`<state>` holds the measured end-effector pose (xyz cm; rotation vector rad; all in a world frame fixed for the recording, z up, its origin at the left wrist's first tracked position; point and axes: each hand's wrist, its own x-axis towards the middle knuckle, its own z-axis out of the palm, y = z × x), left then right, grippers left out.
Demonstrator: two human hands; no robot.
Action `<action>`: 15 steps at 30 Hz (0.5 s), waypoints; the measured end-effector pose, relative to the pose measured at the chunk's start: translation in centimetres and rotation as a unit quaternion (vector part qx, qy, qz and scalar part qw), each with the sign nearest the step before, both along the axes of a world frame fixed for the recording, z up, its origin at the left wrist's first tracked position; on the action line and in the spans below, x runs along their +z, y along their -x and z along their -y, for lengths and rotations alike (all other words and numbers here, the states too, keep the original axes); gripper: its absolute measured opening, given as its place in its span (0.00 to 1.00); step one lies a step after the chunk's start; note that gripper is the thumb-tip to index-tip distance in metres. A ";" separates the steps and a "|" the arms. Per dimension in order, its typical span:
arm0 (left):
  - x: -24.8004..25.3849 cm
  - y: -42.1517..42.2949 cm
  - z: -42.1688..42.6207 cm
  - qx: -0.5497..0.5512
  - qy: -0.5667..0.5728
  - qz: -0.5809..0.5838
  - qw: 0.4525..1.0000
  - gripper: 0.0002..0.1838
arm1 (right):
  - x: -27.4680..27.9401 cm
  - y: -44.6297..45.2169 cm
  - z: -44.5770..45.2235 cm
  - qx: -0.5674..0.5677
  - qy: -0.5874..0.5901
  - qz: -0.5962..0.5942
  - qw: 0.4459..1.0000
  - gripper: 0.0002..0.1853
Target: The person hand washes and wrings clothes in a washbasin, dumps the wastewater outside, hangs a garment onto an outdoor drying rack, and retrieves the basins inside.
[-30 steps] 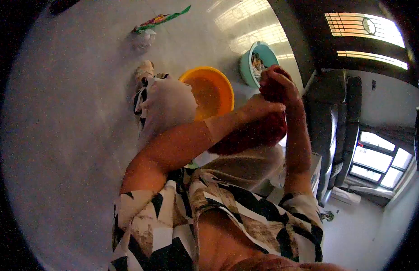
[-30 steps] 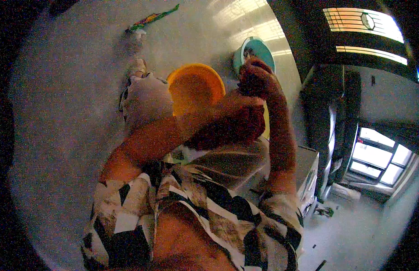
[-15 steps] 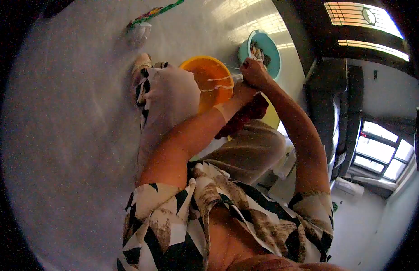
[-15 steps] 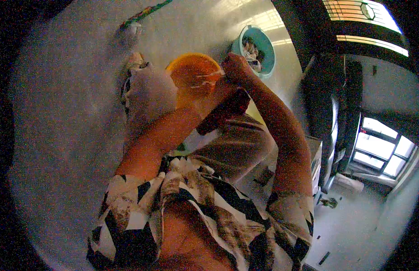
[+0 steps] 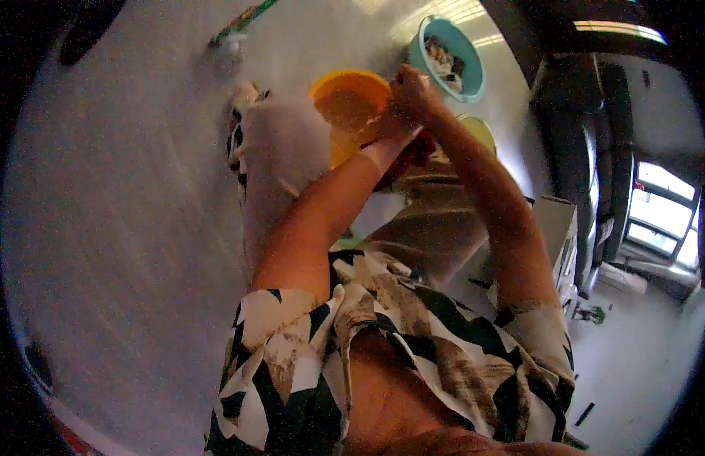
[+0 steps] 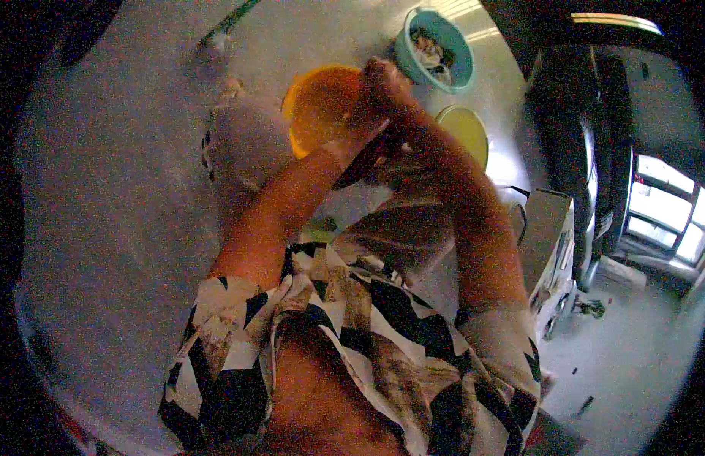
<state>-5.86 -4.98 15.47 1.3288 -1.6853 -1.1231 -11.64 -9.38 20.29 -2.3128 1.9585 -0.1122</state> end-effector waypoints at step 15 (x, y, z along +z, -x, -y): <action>4.5 -4.5 1.6 0.109 -0.024 -0.295 0.949 0.31 | 1.2 5.2 -13.9 -0.178 -0.114 0.722 0.658 0.22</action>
